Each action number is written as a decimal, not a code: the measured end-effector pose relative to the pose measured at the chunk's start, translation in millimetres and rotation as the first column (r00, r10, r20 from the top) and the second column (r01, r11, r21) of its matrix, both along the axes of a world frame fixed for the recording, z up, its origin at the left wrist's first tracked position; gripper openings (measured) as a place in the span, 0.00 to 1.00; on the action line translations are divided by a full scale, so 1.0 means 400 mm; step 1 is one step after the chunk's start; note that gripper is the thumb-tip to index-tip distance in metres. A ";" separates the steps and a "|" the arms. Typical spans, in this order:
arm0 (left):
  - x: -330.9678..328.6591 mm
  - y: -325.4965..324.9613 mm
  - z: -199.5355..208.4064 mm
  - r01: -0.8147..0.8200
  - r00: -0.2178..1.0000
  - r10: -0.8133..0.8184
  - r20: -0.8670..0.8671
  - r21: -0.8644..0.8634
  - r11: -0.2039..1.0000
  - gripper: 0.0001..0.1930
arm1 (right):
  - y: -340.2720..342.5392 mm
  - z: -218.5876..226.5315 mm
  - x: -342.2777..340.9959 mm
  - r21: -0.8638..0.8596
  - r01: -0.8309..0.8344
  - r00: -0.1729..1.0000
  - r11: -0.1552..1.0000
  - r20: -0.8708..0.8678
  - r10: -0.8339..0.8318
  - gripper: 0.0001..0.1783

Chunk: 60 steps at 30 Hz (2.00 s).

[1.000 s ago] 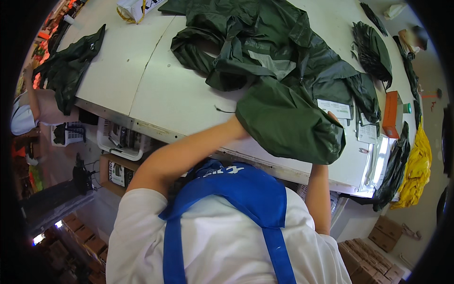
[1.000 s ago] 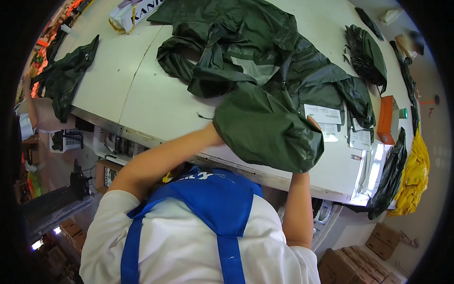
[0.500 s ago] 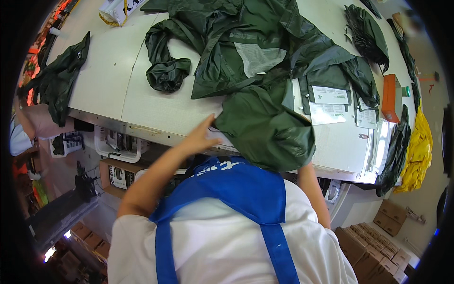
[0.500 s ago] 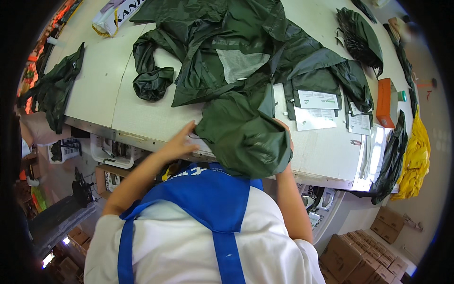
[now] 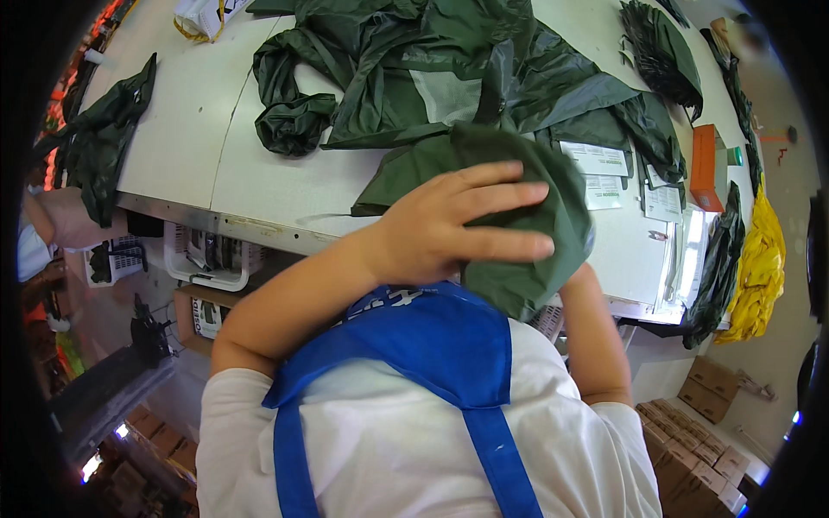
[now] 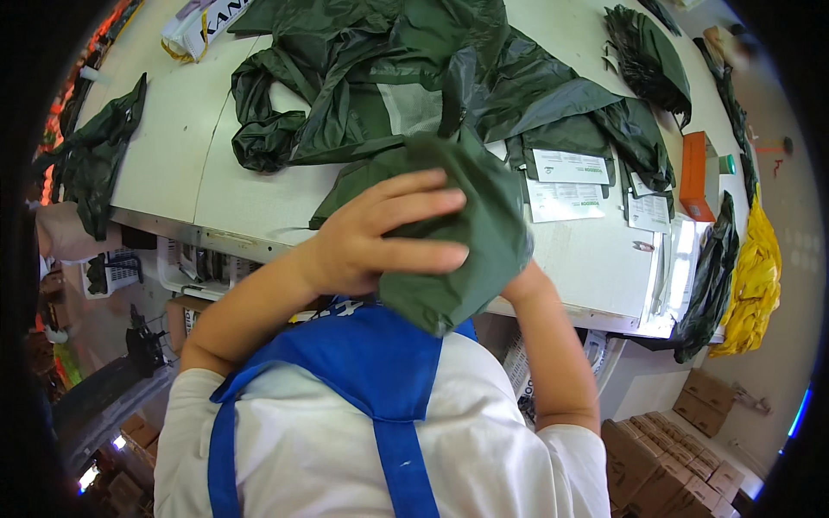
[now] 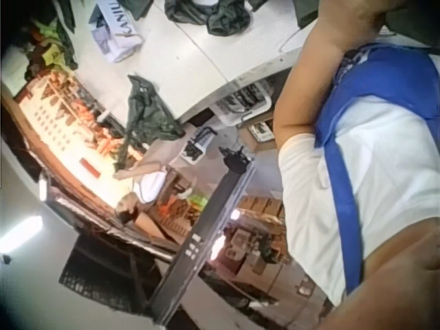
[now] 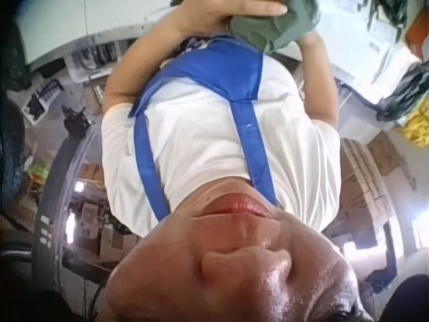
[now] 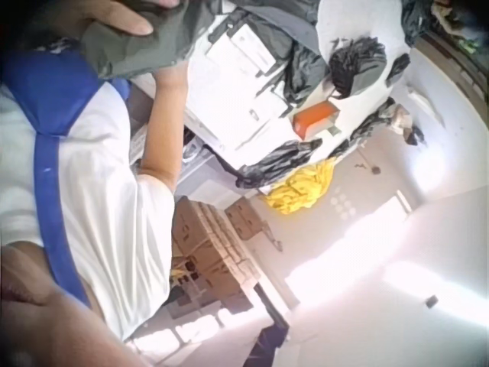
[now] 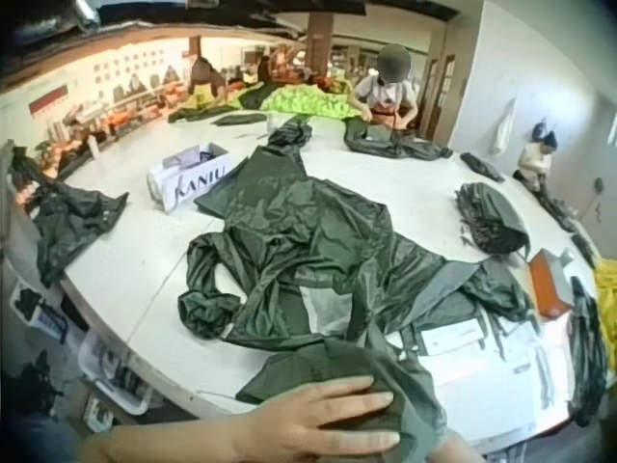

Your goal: The person folds a dark green jacket on a white table. They smooth the fabric, fold the sleeves inward, fold the body in half, then fold it again into a compact rectangle. The folded jacket is placed into a small matching green pouch, which is then zipped closed.

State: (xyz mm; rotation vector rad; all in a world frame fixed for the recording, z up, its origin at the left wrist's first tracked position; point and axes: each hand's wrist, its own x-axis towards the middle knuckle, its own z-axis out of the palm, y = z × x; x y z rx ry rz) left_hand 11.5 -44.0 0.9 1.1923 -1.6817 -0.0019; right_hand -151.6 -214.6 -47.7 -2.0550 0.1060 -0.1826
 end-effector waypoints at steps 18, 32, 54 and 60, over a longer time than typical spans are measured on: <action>-0.116 0.210 -0.339 -0.611 0.632 0.748 0.202 0.723 0.322 0.11 | -0.293 -0.169 -0.037 -0.747 0.405 0.892 0.527 0.197 -0.407 0.17; -0.044 0.200 -0.226 -0.664 0.672 0.740 0.000 0.443 0.603 0.05 | -0.089 -0.131 -0.123 -0.276 -0.091 0.992 0.957 0.059 0.112 0.15; -0.360 0.016 -0.396 -0.155 0.988 0.102 0.117 0.682 0.715 0.19 | -0.193 -0.144 -0.177 -0.584 0.231 0.971 0.778 0.094 -0.218 0.26; -0.392 0.004 -0.387 -0.322 0.947 0.144 0.287 0.856 0.406 0.60 | -0.410 -0.173 -0.077 -0.519 -0.177 0.982 0.836 -0.153 0.113 0.08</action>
